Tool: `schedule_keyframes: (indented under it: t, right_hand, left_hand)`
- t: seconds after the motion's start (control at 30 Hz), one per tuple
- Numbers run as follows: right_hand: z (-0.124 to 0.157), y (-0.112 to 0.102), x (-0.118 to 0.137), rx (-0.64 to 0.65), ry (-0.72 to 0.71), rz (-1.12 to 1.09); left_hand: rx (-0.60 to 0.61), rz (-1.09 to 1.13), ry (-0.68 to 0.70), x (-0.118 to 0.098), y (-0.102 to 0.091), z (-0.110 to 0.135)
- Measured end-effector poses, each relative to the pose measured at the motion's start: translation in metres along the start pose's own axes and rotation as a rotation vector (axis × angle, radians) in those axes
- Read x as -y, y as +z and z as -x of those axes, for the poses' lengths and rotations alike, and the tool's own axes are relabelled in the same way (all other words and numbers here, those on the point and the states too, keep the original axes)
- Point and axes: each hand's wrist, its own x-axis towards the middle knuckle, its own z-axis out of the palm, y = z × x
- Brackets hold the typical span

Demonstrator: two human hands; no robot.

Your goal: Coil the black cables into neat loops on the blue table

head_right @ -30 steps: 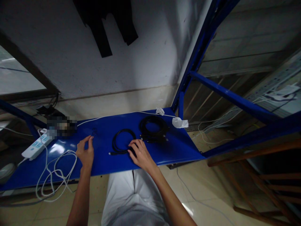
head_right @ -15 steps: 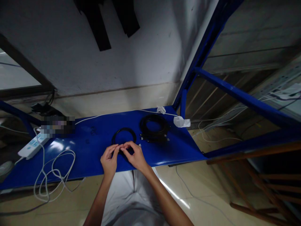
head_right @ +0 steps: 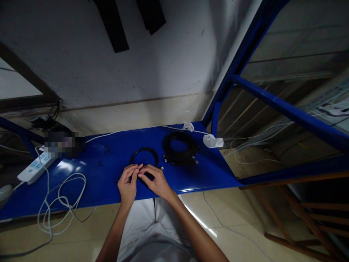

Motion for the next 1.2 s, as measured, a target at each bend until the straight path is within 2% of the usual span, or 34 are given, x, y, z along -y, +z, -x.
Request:
schedule_keyframes:
  t: [0.13, 0.33, 0.73, 1.0, 1.2]
  right_hand:
    - [0.0, 0.0, 0.005, 0.037, -0.065, -0.02]
    - [0.001, -0.001, 0.003, 0.02, -0.087, -0.017]
    - [0.0, -0.001, 0.007, -0.021, -0.041, -0.054]
    - [0.001, -0.002, 0.006, -0.029, 0.017, -0.119]
    - [0.005, -0.001, -0.002, -0.118, 0.07, -0.101]
  left_hand:
    - [0.009, -0.025, -0.015, 0.0, 0.0, 0.0]
    - [0.069, 0.014, -0.052, 0.0, -0.001, 0.001]
    - [0.029, 0.004, -0.05, -0.006, 0.0, -0.001]
    - [0.021, -0.029, -0.026, -0.002, -0.003, -0.002]
    - [0.015, -0.064, 0.01, -0.001, -0.005, -0.003]
